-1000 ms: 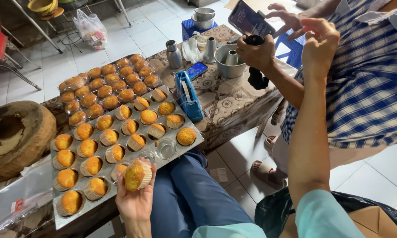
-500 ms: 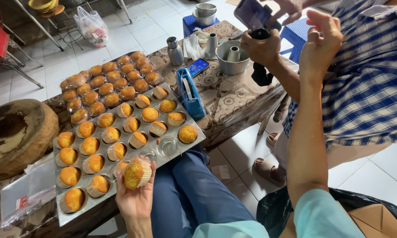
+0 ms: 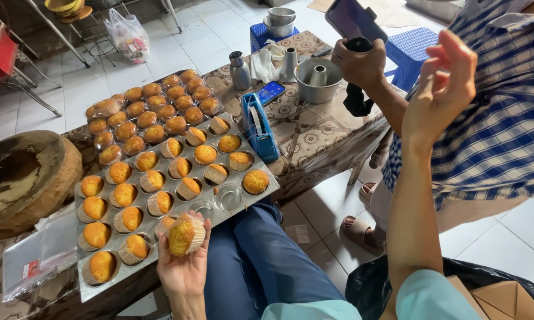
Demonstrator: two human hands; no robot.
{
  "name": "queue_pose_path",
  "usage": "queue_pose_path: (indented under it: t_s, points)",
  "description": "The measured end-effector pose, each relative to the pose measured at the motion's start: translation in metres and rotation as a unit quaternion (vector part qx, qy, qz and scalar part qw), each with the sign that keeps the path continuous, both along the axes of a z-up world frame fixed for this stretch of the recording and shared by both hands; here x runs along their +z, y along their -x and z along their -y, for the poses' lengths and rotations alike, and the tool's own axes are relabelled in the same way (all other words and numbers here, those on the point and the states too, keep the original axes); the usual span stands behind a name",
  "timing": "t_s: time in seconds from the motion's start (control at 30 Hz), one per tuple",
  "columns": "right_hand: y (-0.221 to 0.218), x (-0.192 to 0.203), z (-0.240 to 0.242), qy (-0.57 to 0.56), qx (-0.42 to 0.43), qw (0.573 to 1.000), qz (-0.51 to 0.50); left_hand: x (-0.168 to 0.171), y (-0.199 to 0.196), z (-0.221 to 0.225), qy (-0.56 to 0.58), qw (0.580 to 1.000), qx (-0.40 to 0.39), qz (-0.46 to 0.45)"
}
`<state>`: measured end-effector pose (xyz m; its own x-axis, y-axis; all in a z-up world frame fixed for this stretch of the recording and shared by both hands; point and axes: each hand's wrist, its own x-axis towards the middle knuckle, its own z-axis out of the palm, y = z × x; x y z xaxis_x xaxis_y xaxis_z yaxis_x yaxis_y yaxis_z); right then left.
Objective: The person places muffins into plastic bags by hand and returns the bagged muffins to the slots of a muffin tin.
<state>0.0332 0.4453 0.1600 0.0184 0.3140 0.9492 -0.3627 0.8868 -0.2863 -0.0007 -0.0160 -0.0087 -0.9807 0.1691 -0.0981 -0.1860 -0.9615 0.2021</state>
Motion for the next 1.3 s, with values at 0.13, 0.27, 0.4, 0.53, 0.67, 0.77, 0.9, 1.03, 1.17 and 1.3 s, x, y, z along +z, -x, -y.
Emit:
queue_pose_path:
  t_s: [0.13,0.27,0.4,0.53,0.67,0.77,0.9,1.03,1.17,1.3]
  points:
    - [-0.004,-0.006,0.041,-0.015,0.027,0.999,0.032,0.001,-0.001,0.002,0.003,1.000,0.007,0.019]
    - [0.004,-0.034,0.069,0.003,0.097,0.993,0.072,0.001,-0.003,0.004,0.008,1.000,0.007,0.023]
    - [0.002,-0.041,0.105,-0.022,0.122,0.986,0.115,0.002,-0.003,0.003,-0.002,1.000,0.007,0.030]
    - [0.008,-0.060,0.128,-0.035,0.193,0.971,0.139,0.002,-0.003,0.003,-0.008,1.000,-0.002,0.028]
    - [0.013,-0.080,0.156,-0.027,0.284,0.944,0.165,-0.001,-0.002,0.001,0.025,1.000,-0.003,0.009]
    - [-0.002,-0.079,0.188,-0.047,0.368,0.895,0.247,0.005,-0.003,-0.007,0.013,1.000,0.004,0.026]
    - [-0.016,-0.088,0.220,-0.042,0.441,0.811,0.382,0.024,0.000,-0.026,0.047,0.996,0.010,0.072]
    - [-0.015,-0.136,0.250,0.217,0.582,0.672,0.403,0.031,-0.001,-0.043,0.004,0.992,0.066,0.106]
    - [-0.023,-0.143,0.286,0.371,0.611,0.614,0.334,0.048,-0.003,-0.052,0.040,0.994,0.069,0.072]
    - [-0.020,-0.152,0.301,0.376,0.597,0.639,0.307,0.044,-0.008,-0.055,0.091,0.988,0.121,-0.008]
